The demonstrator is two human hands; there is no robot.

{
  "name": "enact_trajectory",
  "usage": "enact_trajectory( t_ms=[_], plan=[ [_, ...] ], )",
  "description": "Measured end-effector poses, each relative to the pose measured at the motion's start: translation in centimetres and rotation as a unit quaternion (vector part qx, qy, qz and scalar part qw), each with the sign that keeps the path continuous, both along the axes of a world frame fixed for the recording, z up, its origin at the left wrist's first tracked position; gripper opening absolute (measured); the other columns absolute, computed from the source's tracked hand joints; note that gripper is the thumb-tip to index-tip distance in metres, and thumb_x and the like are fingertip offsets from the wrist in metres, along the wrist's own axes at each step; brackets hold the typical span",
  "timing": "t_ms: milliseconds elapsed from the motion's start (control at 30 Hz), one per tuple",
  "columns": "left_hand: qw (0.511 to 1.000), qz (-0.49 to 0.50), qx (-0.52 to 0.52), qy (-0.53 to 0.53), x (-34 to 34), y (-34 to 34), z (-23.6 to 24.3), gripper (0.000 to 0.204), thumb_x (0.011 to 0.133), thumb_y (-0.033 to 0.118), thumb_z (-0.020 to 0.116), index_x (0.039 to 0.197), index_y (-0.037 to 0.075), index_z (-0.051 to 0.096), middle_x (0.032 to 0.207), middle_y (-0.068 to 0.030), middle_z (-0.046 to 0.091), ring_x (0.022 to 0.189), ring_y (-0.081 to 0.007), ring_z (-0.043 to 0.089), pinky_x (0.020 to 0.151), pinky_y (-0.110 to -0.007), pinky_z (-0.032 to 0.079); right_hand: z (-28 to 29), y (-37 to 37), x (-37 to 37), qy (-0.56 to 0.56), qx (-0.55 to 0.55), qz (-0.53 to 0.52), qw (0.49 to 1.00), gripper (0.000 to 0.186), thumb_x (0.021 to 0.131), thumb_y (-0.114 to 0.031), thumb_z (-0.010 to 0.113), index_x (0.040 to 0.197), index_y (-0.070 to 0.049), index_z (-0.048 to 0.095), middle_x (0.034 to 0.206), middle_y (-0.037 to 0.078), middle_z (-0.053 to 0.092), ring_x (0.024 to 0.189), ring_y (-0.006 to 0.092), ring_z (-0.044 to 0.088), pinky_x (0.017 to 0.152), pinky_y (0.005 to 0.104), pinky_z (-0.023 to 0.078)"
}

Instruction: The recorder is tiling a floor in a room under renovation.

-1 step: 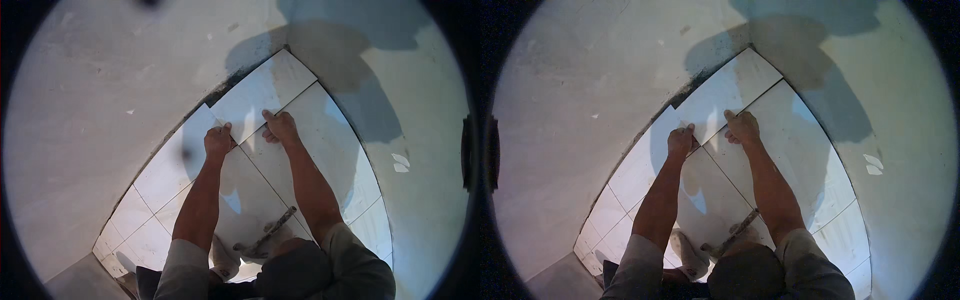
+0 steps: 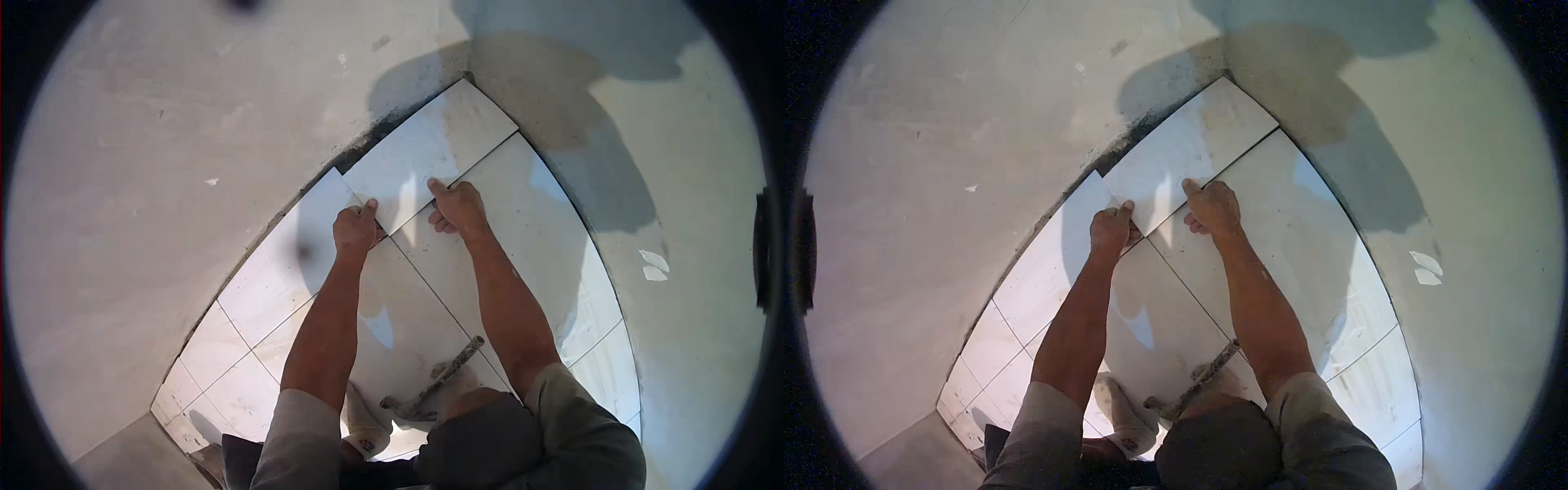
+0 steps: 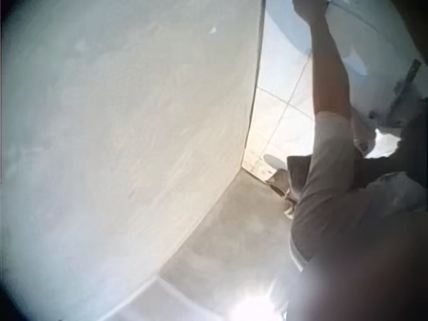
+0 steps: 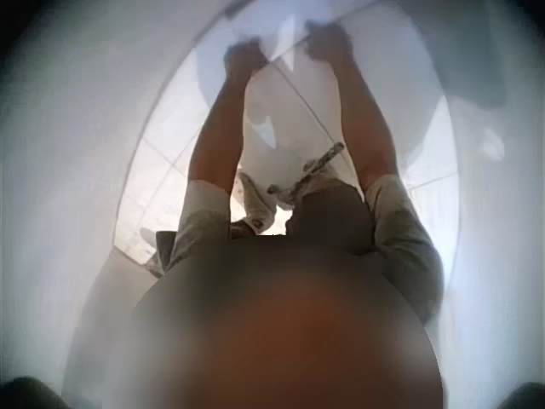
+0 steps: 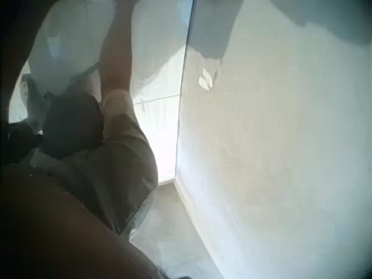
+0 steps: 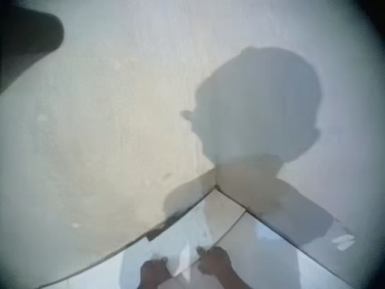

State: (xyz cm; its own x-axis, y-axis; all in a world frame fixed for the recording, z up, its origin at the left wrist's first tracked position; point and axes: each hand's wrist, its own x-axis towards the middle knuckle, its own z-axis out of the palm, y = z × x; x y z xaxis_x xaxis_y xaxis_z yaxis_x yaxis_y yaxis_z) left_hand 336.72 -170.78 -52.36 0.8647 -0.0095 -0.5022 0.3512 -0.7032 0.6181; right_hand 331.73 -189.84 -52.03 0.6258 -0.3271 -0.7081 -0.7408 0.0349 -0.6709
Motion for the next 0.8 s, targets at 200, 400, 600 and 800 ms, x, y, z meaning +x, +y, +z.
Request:
enact_trajectory(
  t_ms=[200, 400, 600, 800],
  plan=[
    [0.991, 0.093, -0.091, 0.021, 0.1, 0.9, -2.0, 0.041, 0.088, 0.033, 0.062, 0.069, -0.004, 0.061, 0.061, -0.0133, 0.063, 0.049, -0.0203, 0.065, 0.045, -0.03, 0.053, 0.3, 0.2, 0.0, 0.015, -0.054, 0.037, 0.998, 0.042, 0.089, -0.037, 0.056, 0.079, 0.004, 0.063, 0.068, 0.016, 0.066, 0.055, 0.0239, 0.065, 0.054, 0.0354, 0.054],
    [0.991, 0.108, -0.081, 0.004, -0.4, -0.5, -2.0, 0.042, 0.088, 0.032, 0.065, 0.069, -0.005, 0.06, 0.059, -0.0133, 0.062, 0.045, -0.0198, 0.062, 0.04, -0.031, 0.05, -5.7, -1.8, -0.5, -0.122, -0.393, 0.123, 0.903, 0.037, 0.087, -0.037, 0.058, 0.084, -0.001, 0.065, 0.087, 0.023, 0.067, 0.087, 0.0364, 0.066, 0.079, 0.0471, 0.051],
    [0.991, 0.112, -0.071, -0.012, -0.8, 0.1, -2.4, 0.035, 0.087, 0.029, 0.068, 0.075, -0.003, 0.062, 0.066, -0.0131, 0.064, 0.048, -0.019, 0.062, 0.044, -0.03, 0.052, -1.1, -3.7, 0.2, -0.108, -0.38, 0.021, 0.918, 0.036, 0.082, -0.031, 0.066, 0.102, -0.001, 0.061, 0.106, 0.023, 0.062, 0.104, 0.037, 0.059, 0.087, 0.0445, 0.048],
    [0.993, -0.013, 0.102, -0.062, 0.5, 0.5, -2.7, 0.039, 0.087, 0.035, 0.063, 0.074, -0.001, 0.064, 0.064, -0.0172, 0.066, 0.067, -0.0334, 0.068, 0.063, -0.041, 0.053, -4.7, -6.0, 0.4, -0.155, -0.521, 0.02, 0.839, 0.051, 0.08, -0.028, 0.066, 0.123, -0.003, 0.053, 0.133, 0.022, 0.046, 0.127, 0.0367, 0.04, 0.103, 0.0504, 0.033]
  ],
)
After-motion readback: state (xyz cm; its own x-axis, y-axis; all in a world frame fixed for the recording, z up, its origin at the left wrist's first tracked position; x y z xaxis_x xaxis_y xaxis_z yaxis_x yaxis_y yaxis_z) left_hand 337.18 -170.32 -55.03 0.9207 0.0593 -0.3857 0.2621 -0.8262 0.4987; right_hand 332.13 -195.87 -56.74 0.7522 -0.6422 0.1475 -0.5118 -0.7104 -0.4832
